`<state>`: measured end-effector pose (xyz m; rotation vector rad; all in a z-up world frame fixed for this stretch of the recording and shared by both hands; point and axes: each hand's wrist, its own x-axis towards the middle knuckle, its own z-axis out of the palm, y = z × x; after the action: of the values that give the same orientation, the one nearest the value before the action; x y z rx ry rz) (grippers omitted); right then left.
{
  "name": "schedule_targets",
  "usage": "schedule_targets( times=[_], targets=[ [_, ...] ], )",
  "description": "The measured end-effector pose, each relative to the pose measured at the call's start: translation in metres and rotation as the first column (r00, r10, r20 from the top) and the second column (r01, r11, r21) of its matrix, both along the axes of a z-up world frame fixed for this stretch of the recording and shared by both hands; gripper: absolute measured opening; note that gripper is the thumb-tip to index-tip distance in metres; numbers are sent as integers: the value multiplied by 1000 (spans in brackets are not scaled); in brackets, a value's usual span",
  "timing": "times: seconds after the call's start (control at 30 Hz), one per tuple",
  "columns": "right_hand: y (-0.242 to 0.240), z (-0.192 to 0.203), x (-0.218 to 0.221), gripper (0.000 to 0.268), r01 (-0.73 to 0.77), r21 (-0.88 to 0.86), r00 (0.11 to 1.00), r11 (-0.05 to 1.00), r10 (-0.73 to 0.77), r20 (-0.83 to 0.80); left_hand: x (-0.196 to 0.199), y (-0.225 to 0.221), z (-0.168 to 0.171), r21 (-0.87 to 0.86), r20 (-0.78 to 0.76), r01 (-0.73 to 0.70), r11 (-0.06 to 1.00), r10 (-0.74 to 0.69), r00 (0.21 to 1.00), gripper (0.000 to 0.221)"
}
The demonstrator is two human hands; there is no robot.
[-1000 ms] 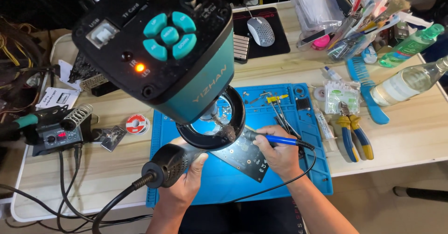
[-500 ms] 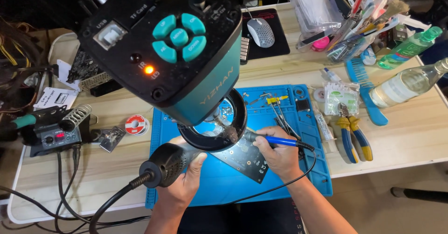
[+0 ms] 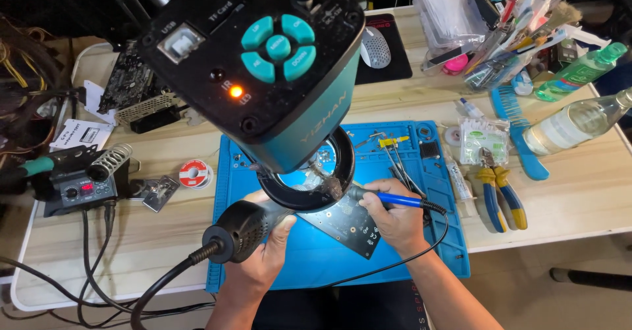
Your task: Soldering and desoldering electronic components on a circuit board using a soldering iron and hot air rework station under a digital microscope.
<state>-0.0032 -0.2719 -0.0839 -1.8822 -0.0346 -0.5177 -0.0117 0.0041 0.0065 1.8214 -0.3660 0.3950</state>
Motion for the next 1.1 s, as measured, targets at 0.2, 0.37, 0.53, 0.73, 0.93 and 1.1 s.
schedule_targets(
  times=[0.2,0.37,0.53,0.73,0.93,1.1],
  targets=[
    [-1,0,0,16,-6,20,1000,1000,6,-6,0,-2,-2,-4,15,1,1000,-1,1000,40],
    [0,1,0,16,-4,18,1000,1000,4,-5,0,0,-5,4,13,-5,1000,5,1000,41],
    [0,-1,0,17,-5,18,1000,1000,5,5,1,-1,-2,-10,40,-22,1000,22,999,39],
    [-1,-2,-1,17,-7,28,1000,1000,7,16,0,-1,-3,22,38,-46,999,45,998,42],
    [4,12,0,13,-16,6,999,1000,15,49,0,1,-4,-17,-9,3,1000,-3,1000,43],
    [1,6,-2,13,-15,-11,999,1000,16,34,0,3,-6,36,64,-36,999,34,997,41]
  ],
)
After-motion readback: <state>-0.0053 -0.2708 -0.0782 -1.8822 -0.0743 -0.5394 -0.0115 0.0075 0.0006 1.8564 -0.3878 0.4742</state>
